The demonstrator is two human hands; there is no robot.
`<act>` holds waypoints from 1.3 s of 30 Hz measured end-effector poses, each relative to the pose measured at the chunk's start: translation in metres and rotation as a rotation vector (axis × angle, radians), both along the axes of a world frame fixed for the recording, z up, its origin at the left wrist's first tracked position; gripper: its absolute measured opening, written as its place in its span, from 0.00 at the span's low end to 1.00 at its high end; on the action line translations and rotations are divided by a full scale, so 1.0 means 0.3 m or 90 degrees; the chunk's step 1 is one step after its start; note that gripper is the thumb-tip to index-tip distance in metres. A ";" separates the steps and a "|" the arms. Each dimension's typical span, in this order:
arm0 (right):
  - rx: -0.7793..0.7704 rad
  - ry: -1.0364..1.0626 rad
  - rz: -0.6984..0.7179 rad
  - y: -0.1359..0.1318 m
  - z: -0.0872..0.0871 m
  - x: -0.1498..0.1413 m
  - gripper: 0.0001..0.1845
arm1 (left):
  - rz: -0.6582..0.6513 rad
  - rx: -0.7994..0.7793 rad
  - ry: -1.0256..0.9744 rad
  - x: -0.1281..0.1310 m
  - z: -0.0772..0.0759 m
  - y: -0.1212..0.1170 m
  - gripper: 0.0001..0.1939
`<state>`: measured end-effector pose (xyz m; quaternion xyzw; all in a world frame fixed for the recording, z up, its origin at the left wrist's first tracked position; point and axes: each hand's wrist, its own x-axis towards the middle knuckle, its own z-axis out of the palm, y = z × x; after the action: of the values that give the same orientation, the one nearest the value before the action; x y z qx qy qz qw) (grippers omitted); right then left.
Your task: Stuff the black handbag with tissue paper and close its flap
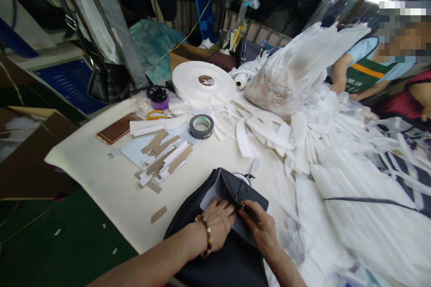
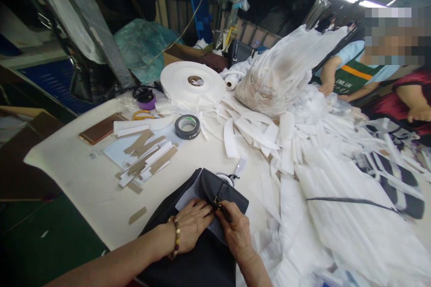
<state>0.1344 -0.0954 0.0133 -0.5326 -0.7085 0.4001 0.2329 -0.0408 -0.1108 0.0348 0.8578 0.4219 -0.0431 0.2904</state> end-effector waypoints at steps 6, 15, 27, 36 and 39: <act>-0.036 0.015 0.052 -0.008 0.034 -0.006 0.12 | 0.034 -0.020 0.020 0.025 -0.015 -0.014 0.31; -0.152 0.085 -0.012 0.023 0.030 -0.025 0.14 | 0.049 -0.018 -0.018 -0.007 -0.032 -0.050 0.28; -0.155 -0.014 0.074 0.036 0.018 -0.028 0.16 | 0.046 0.023 -0.023 -0.026 -0.057 -0.076 0.23; -0.012 -0.091 0.165 -0.044 -0.014 -0.041 0.16 | 0.037 0.059 -0.009 -0.021 -0.076 -0.098 0.13; 0.043 -0.141 0.206 -0.068 -0.025 -0.045 0.15 | 0.041 0.071 0.007 -0.009 -0.075 -0.115 0.10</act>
<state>0.1210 -0.1159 0.0058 -0.4443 -0.8192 0.3473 0.1042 -0.0434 -0.1451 0.0122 0.8584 0.4526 -0.0151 0.2410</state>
